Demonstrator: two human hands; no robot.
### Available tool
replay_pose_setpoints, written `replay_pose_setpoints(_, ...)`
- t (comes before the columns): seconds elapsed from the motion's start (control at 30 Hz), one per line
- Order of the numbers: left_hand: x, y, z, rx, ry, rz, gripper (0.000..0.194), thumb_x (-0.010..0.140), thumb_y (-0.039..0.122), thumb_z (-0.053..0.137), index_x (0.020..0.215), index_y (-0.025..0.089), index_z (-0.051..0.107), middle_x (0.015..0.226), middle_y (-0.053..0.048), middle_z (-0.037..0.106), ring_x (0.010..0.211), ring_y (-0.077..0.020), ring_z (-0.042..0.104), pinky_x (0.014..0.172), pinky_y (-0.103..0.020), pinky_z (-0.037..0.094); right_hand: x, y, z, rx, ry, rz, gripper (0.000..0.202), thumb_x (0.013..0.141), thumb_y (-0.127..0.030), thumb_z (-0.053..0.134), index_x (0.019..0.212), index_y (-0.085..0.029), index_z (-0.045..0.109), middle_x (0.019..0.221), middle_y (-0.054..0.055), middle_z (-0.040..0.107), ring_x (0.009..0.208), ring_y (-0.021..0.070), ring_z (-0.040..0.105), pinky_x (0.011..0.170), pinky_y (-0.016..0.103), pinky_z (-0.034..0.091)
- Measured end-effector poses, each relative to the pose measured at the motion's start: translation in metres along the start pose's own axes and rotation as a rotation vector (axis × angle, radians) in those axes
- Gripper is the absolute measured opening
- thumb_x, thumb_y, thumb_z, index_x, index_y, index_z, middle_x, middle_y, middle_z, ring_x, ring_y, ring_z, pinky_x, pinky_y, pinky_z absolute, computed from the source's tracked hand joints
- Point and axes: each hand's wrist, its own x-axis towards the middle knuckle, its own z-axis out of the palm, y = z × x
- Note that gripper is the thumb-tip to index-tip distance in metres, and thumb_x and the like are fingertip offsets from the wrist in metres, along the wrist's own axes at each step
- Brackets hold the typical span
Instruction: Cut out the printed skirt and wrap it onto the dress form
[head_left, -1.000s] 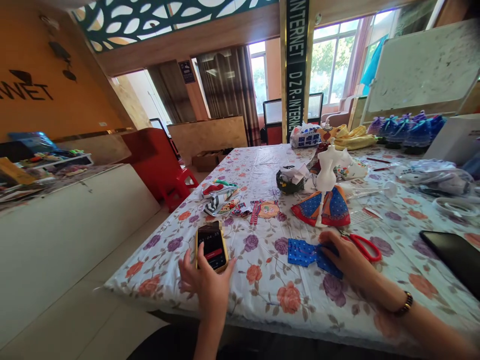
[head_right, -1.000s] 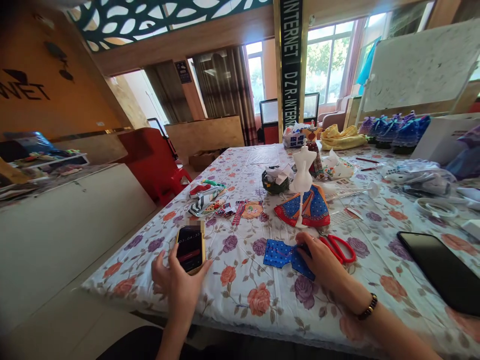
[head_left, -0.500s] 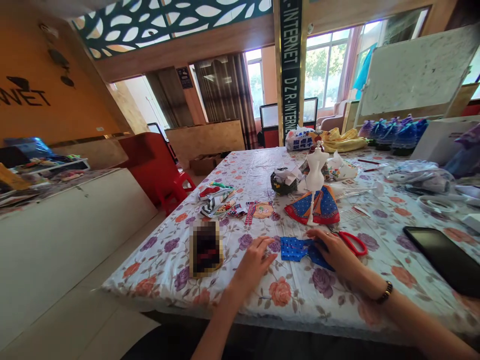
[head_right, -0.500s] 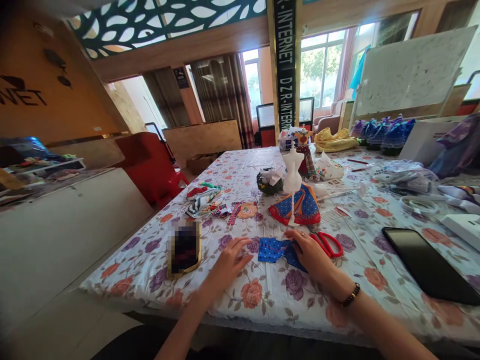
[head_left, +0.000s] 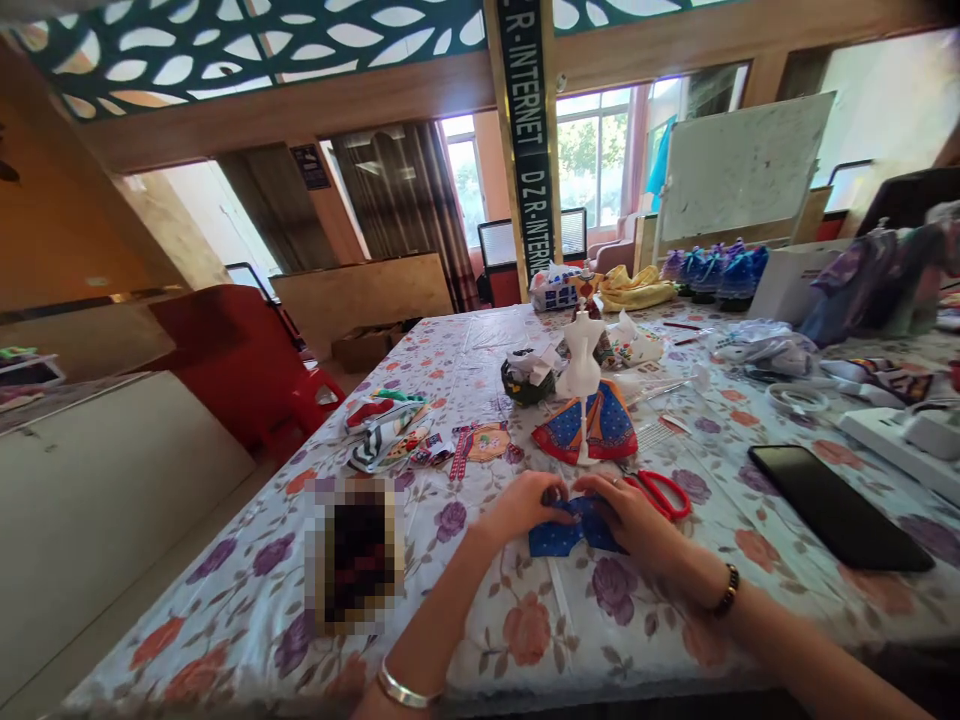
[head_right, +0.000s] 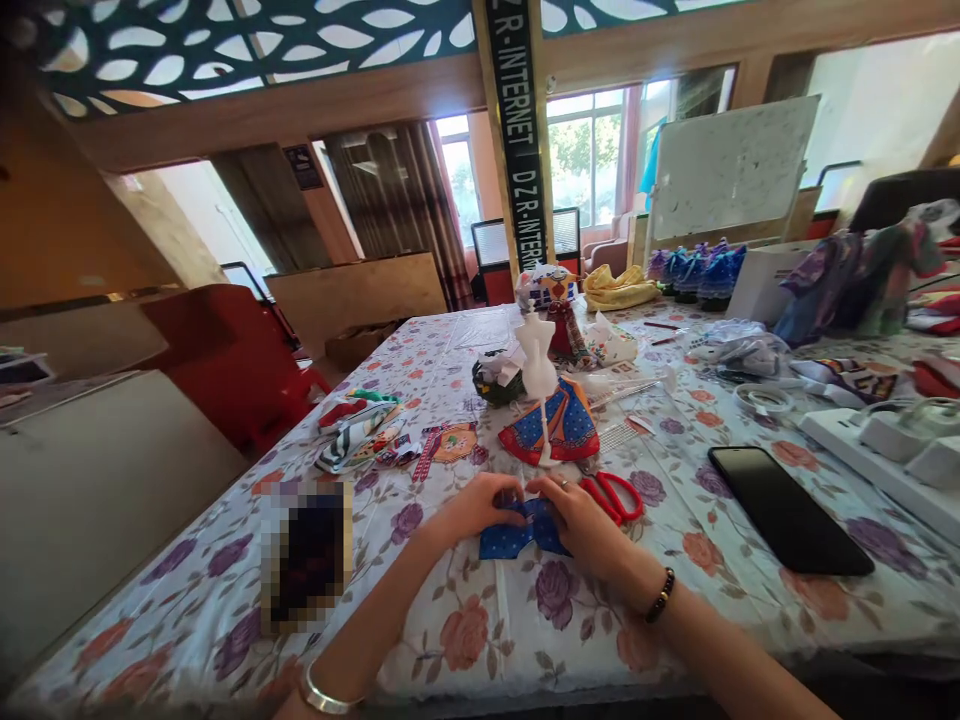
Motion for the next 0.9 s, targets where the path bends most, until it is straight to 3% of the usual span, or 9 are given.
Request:
replay_pose_setpoints(0.27, 0.027, -0.021, -0.02, -0.116, -0.294, 0.051, 0.034, 0.052, 0.042, 0.076, 0.064, 0.012, 0.065, 0.063, 0.003, 0.053, 0.059, -0.0081, 0.045, 0.051, -0.018, 0.031, 0.006, -0.001, -0.001, -0.056, 0.051, 0.048, 0.041, 0.078, 0.001, 0.044, 0.109, -0.023, 0.055, 0.103, 0.006, 0.063, 0.095, 0.0195, 0.06, 0.082, 0.033, 0.049)
replay_pose_setpoints(0.43, 0.025, -0.029, -0.022, -0.177, -0.289, 0.033, 0.039, 0.057, 0.047, 0.073, 0.065, 0.011, 0.061, 0.061, 0.004, 0.048, 0.057, -0.0071, 0.04, 0.051, -0.019, 0.029, 0.009, 0.0, 0.002, -0.079, 0.14, 0.083, 0.032, 0.078, -0.002, 0.047, 0.099, -0.023, 0.059, 0.094, 0.005, 0.065, 0.084, 0.0183, 0.062, 0.074, 0.03, 0.052)
replay_pose_setpoints(0.53, 0.02, -0.032, -0.02, -0.193, -0.256, 0.027, 0.039, 0.057, 0.046, 0.073, 0.066, 0.011, 0.06, 0.066, 0.003, 0.049, 0.06, -0.0073, 0.041, 0.052, -0.019, 0.03, 0.013, 0.001, -0.006, -0.1, 0.276, 0.12, 0.024, 0.079, -0.005, 0.049, 0.092, -0.024, 0.057, 0.094, 0.003, 0.065, 0.088, 0.0165, 0.061, 0.078, 0.028, 0.051)
replay_pose_setpoints(0.63, 0.018, -0.032, -0.017, -0.194, -0.222, 0.026, 0.037, 0.057, 0.045, 0.073, 0.066, 0.011, 0.06, 0.068, 0.003, 0.049, 0.06, -0.0072, 0.041, 0.053, -0.019, 0.029, 0.016, 0.013, -0.038, -0.17, 0.461, 0.203, 0.014, 0.083, -0.012, 0.046, 0.087, -0.023, 0.054, 0.097, 0.004, 0.063, 0.092, 0.0163, 0.06, 0.081, 0.03, 0.049)
replay_pose_setpoints(0.73, 0.018, -0.032, -0.015, -0.199, -0.208, 0.024, 0.036, 0.057, 0.044, 0.074, 0.065, 0.011, 0.06, 0.067, 0.003, 0.049, 0.059, -0.0071, 0.041, 0.052, -0.019, 0.029, 0.014, 0.042, -0.094, -0.299, 0.609, 0.354, 0.012, 0.084, -0.017, 0.046, 0.093, -0.021, 0.054, 0.096, 0.006, 0.063, 0.083, 0.0186, 0.062, 0.076, 0.034, 0.049)
replay_pose_setpoints(0.8, 0.018, -0.032, -0.014, -0.207, -0.207, 0.025, 0.035, 0.057, 0.043, 0.074, 0.064, 0.012, 0.061, 0.066, 0.003, 0.049, 0.06, -0.0071, 0.041, 0.052, -0.019, 0.029, 0.01, 0.068, -0.136, -0.399, 0.637, 0.491, 0.016, 0.084, -0.017, 0.048, 0.099, -0.017, 0.056, 0.089, 0.009, 0.064, 0.07, 0.0186, 0.062, 0.068, 0.035, 0.049)
replay_pose_setpoints(0.9, 0.018, -0.032, -0.015, -0.215, -0.2, 0.028, 0.034, 0.057, 0.042, 0.075, 0.064, 0.012, 0.061, 0.067, 0.003, 0.049, 0.06, -0.0068, 0.041, 0.053, -0.018, 0.029, 0.003, 0.112, -0.184, -0.545, 0.616, 0.686, 0.02, 0.087, -0.02, 0.049, 0.103, -0.012, 0.057, 0.097, 0.013, 0.062, 0.082, 0.0192, 0.061, 0.077, 0.037, 0.047)
